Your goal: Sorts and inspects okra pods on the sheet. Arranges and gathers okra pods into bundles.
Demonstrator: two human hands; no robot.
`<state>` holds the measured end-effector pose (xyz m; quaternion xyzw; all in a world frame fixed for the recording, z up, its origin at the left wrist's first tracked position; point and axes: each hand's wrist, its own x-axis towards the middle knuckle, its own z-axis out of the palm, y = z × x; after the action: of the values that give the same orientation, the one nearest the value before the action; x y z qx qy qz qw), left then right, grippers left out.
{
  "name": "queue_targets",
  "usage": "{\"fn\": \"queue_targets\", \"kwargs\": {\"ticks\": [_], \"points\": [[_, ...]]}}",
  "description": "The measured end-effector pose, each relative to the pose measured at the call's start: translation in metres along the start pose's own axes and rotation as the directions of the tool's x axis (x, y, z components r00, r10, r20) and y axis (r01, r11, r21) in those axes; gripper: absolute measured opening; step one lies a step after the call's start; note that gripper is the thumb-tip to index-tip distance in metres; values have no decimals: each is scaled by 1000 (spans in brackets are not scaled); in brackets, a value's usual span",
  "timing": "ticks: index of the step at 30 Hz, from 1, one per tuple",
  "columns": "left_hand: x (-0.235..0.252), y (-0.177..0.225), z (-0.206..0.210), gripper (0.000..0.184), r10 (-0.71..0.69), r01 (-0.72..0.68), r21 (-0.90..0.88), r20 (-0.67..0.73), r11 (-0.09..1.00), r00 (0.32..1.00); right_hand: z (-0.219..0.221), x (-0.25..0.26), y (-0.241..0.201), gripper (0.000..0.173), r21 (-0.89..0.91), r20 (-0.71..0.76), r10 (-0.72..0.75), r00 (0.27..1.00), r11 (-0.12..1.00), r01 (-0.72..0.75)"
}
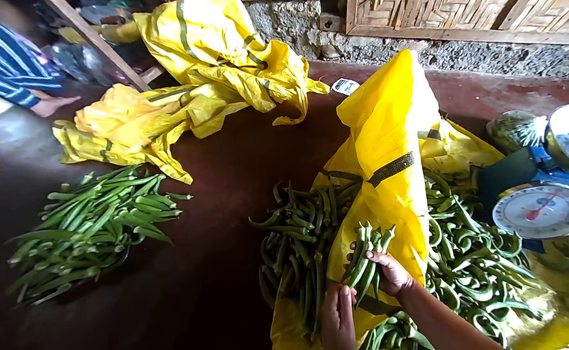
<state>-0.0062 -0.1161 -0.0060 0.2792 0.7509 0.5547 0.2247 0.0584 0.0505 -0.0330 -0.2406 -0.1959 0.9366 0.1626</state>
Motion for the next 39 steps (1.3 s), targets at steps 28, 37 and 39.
{"fn": "queue_targets", "kwargs": {"ticks": [28, 37, 39], "points": [[89, -86, -86, 39, -428, 528, 504, -309, 683, 849, -30, 1, 12, 27, -154, -340, 127, 932, 970, -188], [34, -54, -89, 36, -450, 456, -69, -347, 887, 823, -35, -1, 7, 26, -138, -367, 153, 917, 967, -216], [30, -51, -90, 37, -393, 404, -38, -331, 914, 858, -39, 0, 4, 27, -170, -317, 177, 932, 956, -240]]}}
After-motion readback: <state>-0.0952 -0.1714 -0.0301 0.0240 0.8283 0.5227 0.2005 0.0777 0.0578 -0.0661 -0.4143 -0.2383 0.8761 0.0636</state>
